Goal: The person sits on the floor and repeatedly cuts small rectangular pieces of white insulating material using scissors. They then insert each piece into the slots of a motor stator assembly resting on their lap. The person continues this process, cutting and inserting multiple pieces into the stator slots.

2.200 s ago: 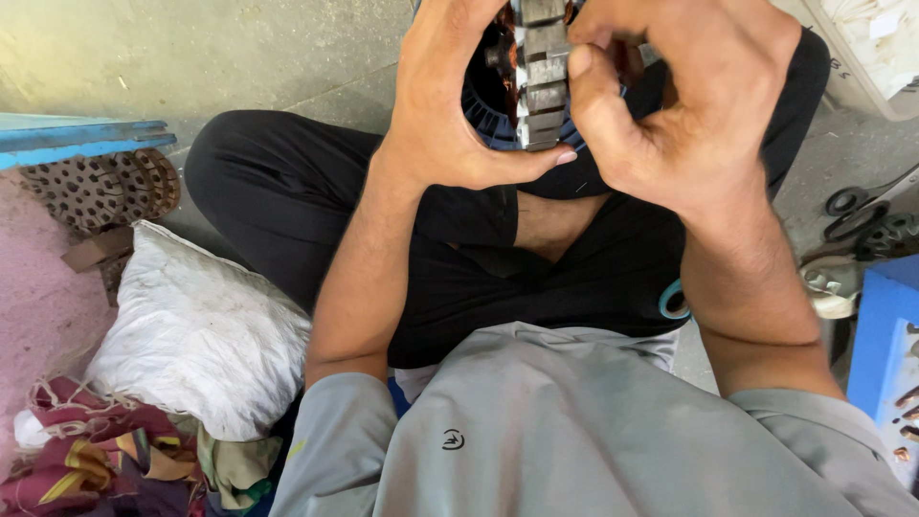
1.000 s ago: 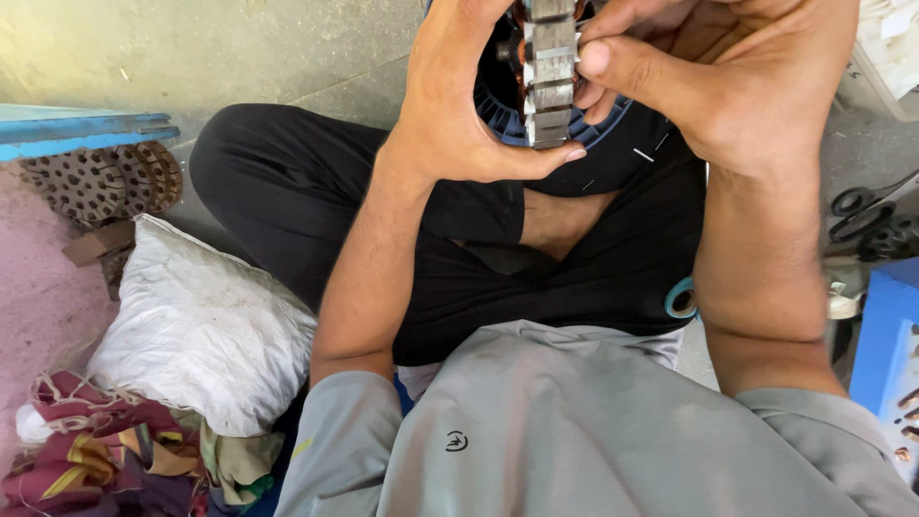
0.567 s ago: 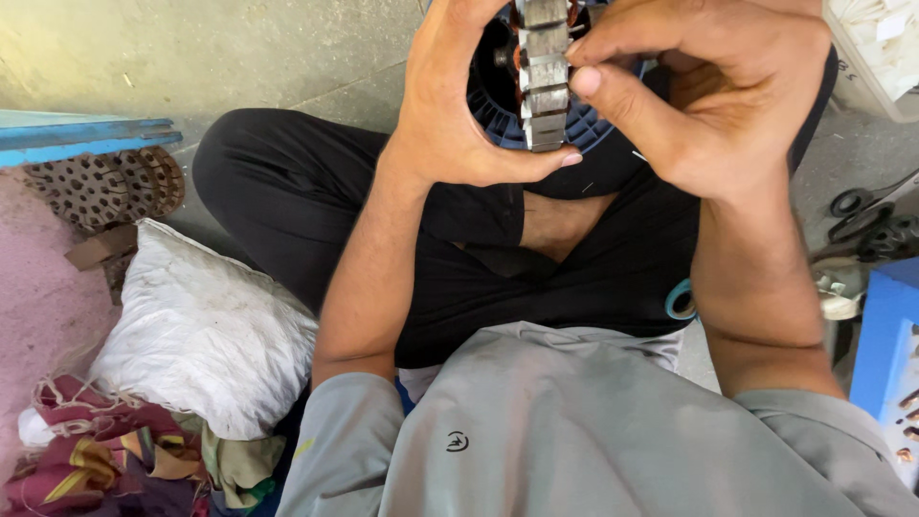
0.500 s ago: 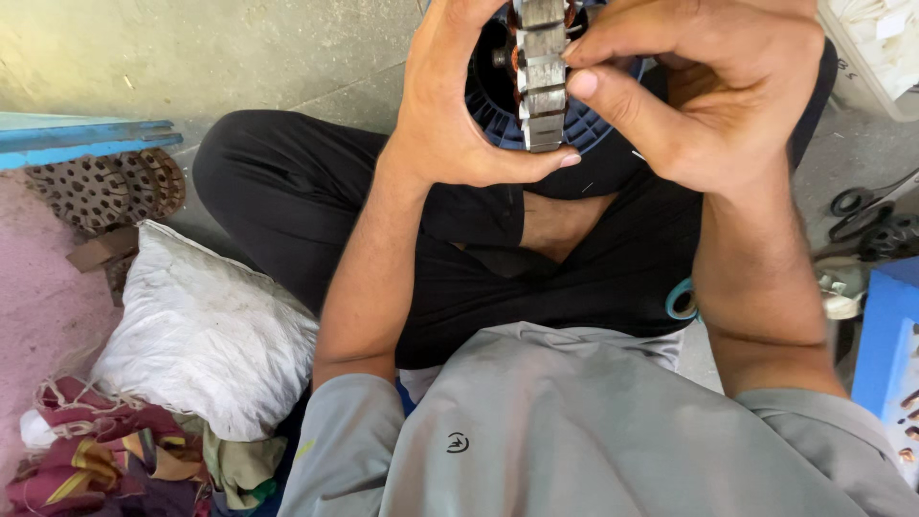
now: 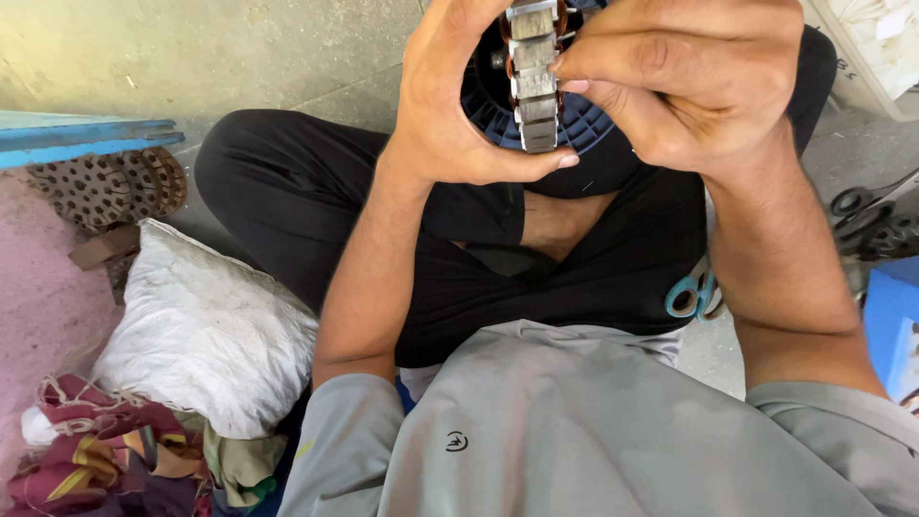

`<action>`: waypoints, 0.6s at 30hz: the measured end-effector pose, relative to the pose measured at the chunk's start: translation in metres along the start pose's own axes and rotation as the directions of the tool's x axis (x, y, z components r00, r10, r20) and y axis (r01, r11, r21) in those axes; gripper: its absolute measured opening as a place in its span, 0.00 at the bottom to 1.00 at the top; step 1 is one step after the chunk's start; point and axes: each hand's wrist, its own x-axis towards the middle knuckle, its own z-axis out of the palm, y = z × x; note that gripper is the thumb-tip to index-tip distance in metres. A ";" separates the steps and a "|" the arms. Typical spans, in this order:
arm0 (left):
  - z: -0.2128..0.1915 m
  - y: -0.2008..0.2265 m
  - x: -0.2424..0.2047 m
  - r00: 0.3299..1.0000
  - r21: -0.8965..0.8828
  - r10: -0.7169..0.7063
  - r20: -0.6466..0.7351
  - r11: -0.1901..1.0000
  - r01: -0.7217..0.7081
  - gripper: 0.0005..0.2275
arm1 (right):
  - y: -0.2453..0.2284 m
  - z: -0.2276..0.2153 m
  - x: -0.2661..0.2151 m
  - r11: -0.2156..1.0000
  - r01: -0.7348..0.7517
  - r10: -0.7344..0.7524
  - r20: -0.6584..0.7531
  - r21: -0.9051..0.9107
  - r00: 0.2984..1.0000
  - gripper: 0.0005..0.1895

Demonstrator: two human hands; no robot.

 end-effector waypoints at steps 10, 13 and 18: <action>0.003 -0.006 -0.007 1.000 0.008 -0.007 0.014 1.000 0.007 0.47 | -0.030 0.004 0.002 0.951 -0.308 0.308 0.001 0.033 0.951 0.05; 0.005 -0.007 -0.008 1.000 -0.003 -0.010 0.019 1.000 0.010 0.48 | -0.037 0.005 0.003 0.904 -0.419 0.421 -0.003 0.089 0.907 0.05; 0.004 -0.006 -0.011 0.999 0.057 -0.030 0.040 0.998 0.027 0.48 | -0.040 0.013 -0.005 0.760 -0.514 0.581 -0.062 0.399 0.812 0.05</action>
